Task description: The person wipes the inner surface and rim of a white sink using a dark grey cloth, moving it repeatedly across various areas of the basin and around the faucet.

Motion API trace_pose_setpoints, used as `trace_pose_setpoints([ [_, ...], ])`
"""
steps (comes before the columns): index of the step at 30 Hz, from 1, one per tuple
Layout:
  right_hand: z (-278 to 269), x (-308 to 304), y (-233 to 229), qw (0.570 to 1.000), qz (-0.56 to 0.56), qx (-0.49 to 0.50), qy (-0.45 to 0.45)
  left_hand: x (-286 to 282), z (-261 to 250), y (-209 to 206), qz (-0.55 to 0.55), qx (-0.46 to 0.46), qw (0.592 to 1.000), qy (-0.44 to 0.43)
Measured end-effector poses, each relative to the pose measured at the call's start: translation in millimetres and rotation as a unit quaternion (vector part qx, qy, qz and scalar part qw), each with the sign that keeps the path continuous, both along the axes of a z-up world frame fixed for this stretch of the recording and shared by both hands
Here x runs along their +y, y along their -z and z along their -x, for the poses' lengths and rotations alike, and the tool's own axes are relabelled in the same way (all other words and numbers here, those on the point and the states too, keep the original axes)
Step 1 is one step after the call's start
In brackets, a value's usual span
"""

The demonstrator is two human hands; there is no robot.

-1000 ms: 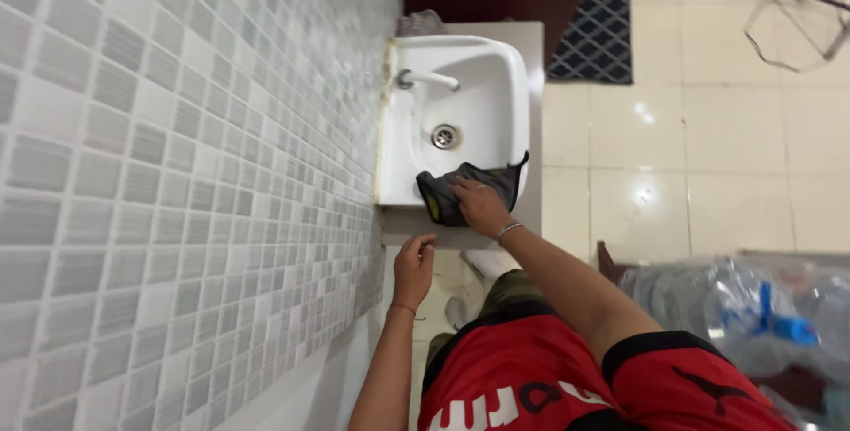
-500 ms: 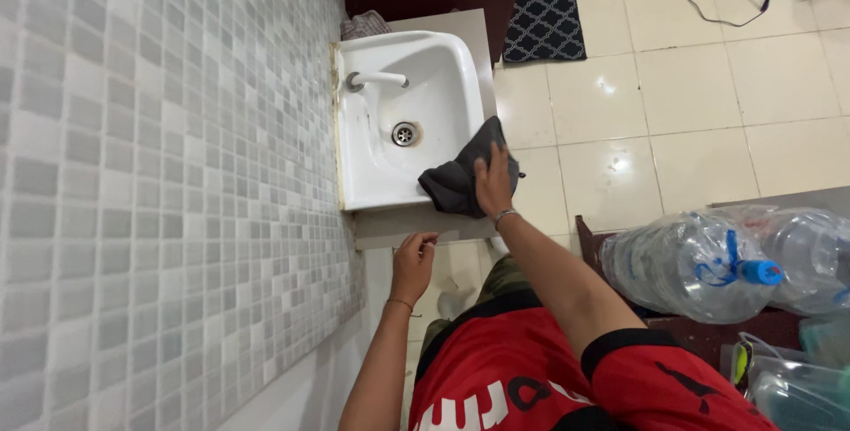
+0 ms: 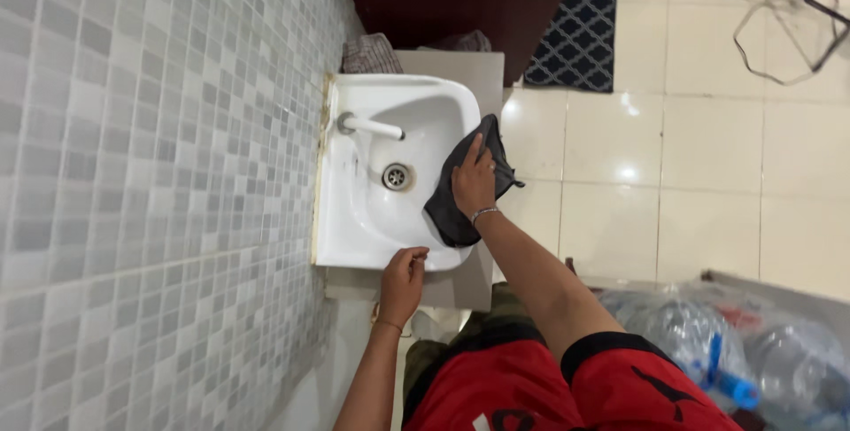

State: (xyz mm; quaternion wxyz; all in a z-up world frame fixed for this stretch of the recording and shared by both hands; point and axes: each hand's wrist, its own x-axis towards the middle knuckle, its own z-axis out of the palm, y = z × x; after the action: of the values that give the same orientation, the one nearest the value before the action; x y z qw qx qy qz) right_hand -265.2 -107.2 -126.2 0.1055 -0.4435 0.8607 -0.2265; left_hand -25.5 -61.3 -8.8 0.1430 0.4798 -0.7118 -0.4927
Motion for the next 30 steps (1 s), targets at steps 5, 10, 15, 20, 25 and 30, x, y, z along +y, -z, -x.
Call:
trace_pose_setpoints([
  [5,55,-67,-7,0.999,0.011,0.006,-0.034,-4,30,-1,-0.021,-0.015,0.998,-0.06],
  [10,89,-115,-21,0.994,-0.047,-0.006,-0.094,14,46,6,0.045,0.004,0.995,-0.086],
  [15,87,-91,-26,0.994,0.028,-0.044,-0.1,43,51,4,-0.017,0.022,0.991,-0.134],
  [20,51,-37,-33,0.995,-0.014,-0.022,-0.1,78,40,0,-0.009,0.032,0.988,-0.152],
  [25,24,27,-33,0.969,0.028,0.114,-0.219,113,8,5,0.033,0.051,0.981,-0.185],
  [30,-10,82,-23,0.938,0.048,0.079,-0.334,173,-33,21,0.047,0.061,0.953,-0.293],
])
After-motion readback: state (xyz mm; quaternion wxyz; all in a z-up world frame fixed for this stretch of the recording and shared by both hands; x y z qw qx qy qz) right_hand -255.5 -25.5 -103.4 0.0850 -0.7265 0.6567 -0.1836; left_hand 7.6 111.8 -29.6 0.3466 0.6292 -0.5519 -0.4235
